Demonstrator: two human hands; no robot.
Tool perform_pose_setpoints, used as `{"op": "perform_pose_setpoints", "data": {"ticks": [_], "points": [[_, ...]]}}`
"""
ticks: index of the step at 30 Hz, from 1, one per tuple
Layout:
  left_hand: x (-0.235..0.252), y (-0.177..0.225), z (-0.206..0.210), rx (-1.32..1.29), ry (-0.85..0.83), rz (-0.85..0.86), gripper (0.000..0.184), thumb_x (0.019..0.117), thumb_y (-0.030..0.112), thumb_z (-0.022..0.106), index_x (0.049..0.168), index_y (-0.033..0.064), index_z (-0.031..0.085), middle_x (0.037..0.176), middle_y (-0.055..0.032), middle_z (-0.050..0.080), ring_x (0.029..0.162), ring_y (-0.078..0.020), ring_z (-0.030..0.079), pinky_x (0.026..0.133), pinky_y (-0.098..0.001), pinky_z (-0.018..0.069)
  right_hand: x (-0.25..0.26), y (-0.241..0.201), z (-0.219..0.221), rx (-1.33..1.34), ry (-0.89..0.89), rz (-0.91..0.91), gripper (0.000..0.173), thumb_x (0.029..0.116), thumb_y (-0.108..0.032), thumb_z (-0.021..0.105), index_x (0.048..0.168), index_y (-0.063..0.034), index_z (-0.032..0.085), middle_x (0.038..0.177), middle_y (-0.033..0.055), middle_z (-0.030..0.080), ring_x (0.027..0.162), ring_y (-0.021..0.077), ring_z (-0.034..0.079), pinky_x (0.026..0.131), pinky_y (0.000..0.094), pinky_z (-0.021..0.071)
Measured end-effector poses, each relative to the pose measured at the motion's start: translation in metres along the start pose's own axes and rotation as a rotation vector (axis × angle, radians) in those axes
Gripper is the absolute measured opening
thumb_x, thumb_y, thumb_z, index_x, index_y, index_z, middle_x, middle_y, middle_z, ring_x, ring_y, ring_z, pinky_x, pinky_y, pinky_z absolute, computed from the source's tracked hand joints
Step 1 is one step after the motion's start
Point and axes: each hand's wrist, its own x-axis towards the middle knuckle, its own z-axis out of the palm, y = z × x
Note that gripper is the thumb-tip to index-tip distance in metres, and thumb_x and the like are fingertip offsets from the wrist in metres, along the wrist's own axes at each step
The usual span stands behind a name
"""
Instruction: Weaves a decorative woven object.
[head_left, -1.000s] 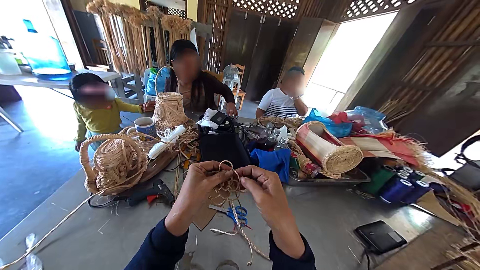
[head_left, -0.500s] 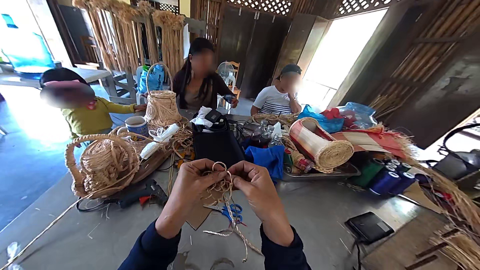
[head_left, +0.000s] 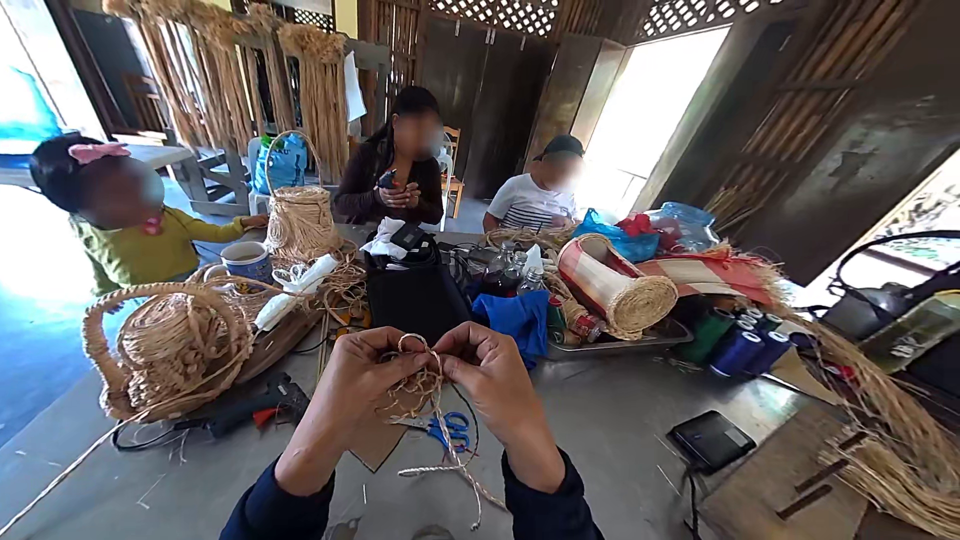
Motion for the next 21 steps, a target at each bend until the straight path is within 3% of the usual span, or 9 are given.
{"op": "perform_pose_setpoints", "data": {"ticks": [9, 21], "points": [[-0.001, 0.001, -0.0009, 0.034, -0.007, -0.01, 0.013, 0.0829, -0.004, 0.072, 0.087, 0.0072, 0.076, 0.078, 0.0009, 0.073, 0.067, -0.0038, 0.068, 0.064, -0.018, 0.058, -0.0009, -0.003, -0.0006, 0.029, -0.017, 0.054, 0.01, 0.0876, 0.01, 0.067, 0.093, 0.0016, 0.067, 0.077, 0.002, 0.068, 0.063, 0.0037, 0.065, 0.058, 0.0181, 0.0565], [-0.0013, 0.0055, -0.0025, 0.068, -0.046, -0.048, 0.013, 0.0823, -0.005, 0.073, 0.086, 0.0067, 0.075, 0.077, 0.0027, 0.073, 0.067, -0.0022, 0.067, 0.064, -0.018, 0.0572, 0.0009, 0.0031, -0.0004, -0.032, -0.01, 0.006, 0.012, 0.0833, 0.009, 0.071, 0.09, 0.0, 0.069, 0.077, 0.0003, 0.068, 0.065, 0.0019, 0.064, 0.061, 0.0173, 0.0558]]}}
